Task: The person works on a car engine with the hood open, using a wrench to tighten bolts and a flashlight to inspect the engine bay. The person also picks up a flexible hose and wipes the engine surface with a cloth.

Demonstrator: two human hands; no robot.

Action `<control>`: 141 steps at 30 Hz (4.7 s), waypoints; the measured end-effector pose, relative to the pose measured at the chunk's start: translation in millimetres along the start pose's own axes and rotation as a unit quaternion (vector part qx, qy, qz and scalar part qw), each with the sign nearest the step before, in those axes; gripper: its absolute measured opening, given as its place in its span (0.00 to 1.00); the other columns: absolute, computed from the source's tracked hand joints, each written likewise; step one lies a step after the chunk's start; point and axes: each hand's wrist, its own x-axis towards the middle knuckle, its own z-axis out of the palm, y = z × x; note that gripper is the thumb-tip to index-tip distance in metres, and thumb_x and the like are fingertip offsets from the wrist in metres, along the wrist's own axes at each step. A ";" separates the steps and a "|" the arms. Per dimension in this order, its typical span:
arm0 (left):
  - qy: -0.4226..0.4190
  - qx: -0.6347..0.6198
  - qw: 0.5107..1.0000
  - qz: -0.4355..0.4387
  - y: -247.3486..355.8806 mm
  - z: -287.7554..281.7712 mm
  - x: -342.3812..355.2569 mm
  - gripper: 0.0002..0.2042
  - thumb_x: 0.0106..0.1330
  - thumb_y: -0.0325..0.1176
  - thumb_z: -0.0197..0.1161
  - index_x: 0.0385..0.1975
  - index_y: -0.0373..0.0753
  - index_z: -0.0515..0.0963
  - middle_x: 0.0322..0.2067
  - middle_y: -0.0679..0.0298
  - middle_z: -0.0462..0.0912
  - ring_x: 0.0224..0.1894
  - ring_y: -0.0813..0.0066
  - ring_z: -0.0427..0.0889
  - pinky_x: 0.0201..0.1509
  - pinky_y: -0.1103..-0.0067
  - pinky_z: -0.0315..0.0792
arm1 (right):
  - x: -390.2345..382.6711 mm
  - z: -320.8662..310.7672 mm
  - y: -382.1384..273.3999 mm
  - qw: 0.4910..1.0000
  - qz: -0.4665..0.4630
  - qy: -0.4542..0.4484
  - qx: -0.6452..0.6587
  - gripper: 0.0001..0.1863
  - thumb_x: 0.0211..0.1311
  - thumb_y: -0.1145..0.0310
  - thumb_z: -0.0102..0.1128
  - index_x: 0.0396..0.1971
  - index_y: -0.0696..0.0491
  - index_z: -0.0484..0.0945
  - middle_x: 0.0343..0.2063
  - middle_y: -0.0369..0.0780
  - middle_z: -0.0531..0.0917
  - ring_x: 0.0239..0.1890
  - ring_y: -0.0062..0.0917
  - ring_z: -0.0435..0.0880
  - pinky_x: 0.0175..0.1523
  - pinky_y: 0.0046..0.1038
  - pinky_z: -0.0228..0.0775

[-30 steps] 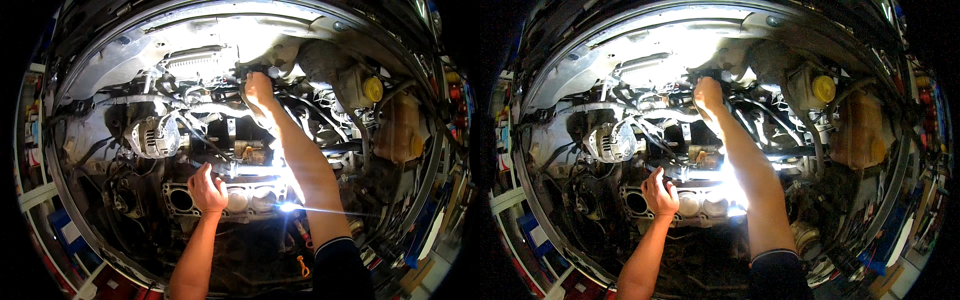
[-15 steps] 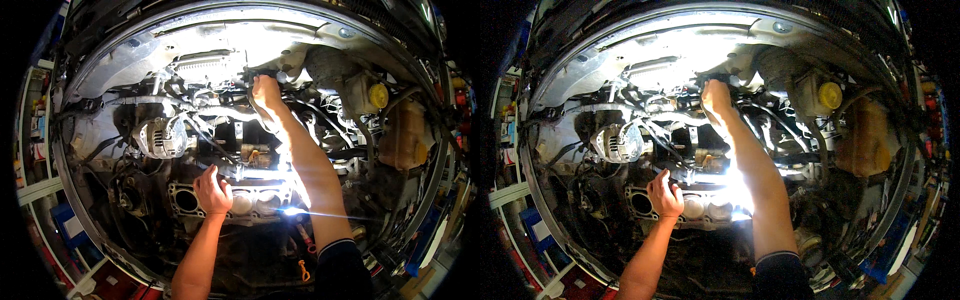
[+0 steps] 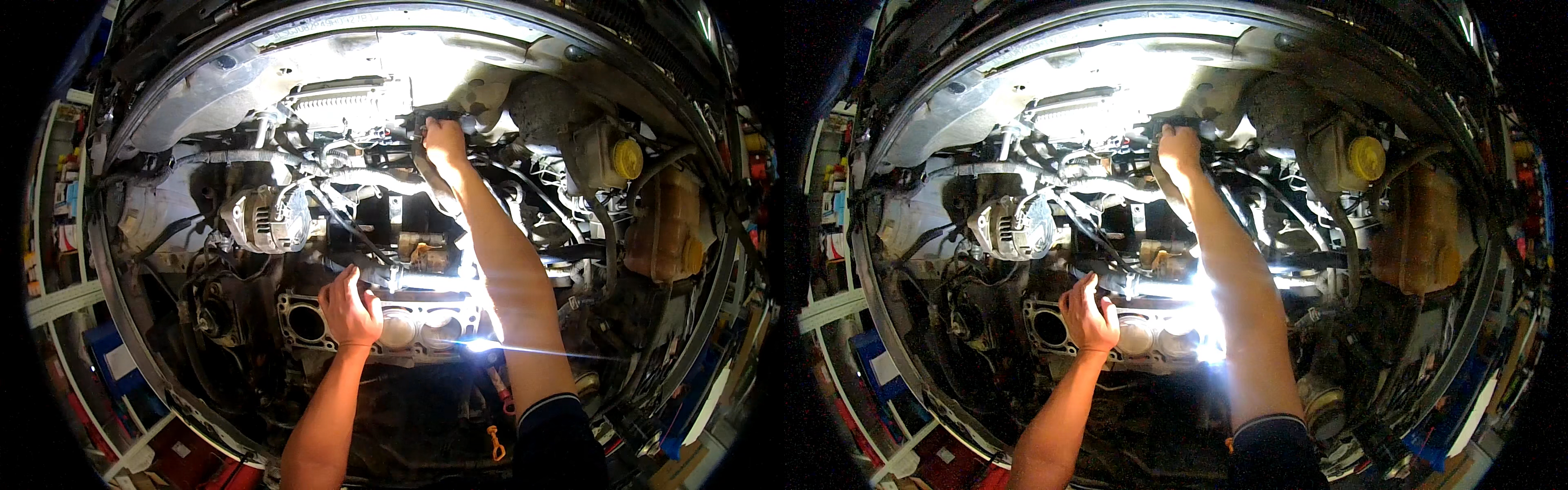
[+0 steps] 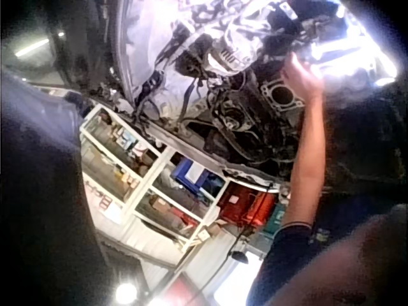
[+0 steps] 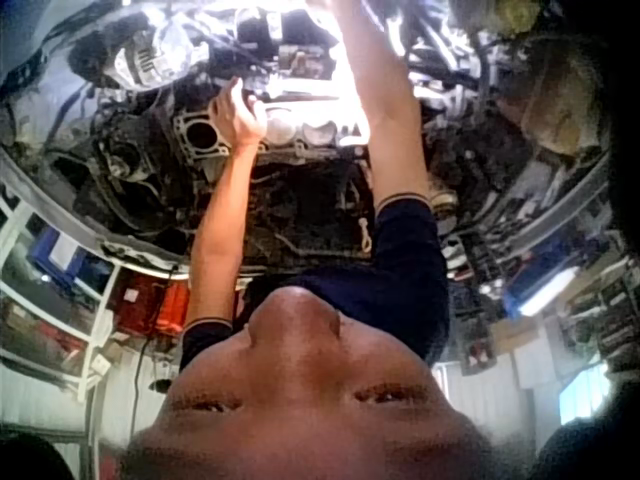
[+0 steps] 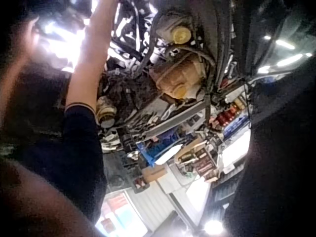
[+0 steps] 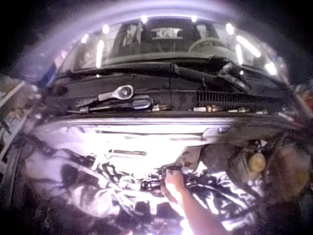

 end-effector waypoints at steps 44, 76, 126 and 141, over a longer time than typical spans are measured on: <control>-0.151 -0.345 0.926 -0.011 112.5 -236.4 -401.6 0.15 0.79 0.39 0.58 0.54 0.34 0.78 0.49 0.55 0.82 0.50 0.62 0.81 0.58 0.63 0.74 | -861.7 -450.9 73.0 0.899 0.157 0.316 0.261 0.12 0.66 0.72 0.68 0.45 0.62 0.85 0.34 0.37 0.87 0.37 0.21 0.84 0.45 0.25 0.77; -0.257 -0.054 0.926 -0.271 145.0 -240.6 -625.5 0.20 0.70 0.47 0.64 0.55 0.40 0.83 0.42 0.45 0.88 0.43 0.45 0.88 0.49 0.56 0.80 | -738.2 -498.3 101.0 0.971 -0.037 0.220 0.086 0.13 0.73 0.73 0.63 0.53 0.60 0.80 0.43 0.41 0.86 0.39 0.23 0.82 0.47 0.27 0.75; -0.055 -0.095 0.994 -0.027 7.1 -239.1 -341.5 0.11 0.57 0.40 0.69 0.37 0.42 0.84 0.29 0.60 0.83 0.33 0.59 0.84 0.39 0.65 0.79 | -189.3 46.3 -477.1 0.828 -0.477 -0.038 -0.291 0.20 0.66 0.65 0.68 0.56 0.53 0.81 0.52 0.48 0.84 0.58 0.44 0.81 0.64 0.42 0.73; -0.068 -0.115 0.988 -0.073 3.6 -230.4 -353.7 0.12 0.55 0.42 0.70 0.35 0.43 0.85 0.30 0.60 0.86 0.32 0.58 0.85 0.41 0.62 0.79 | -191.2 70.1 -587.6 0.785 -0.584 -0.080 -0.191 0.17 0.61 0.65 0.70 0.47 0.58 0.82 0.43 0.51 0.87 0.49 0.46 0.86 0.54 0.43 0.77</control>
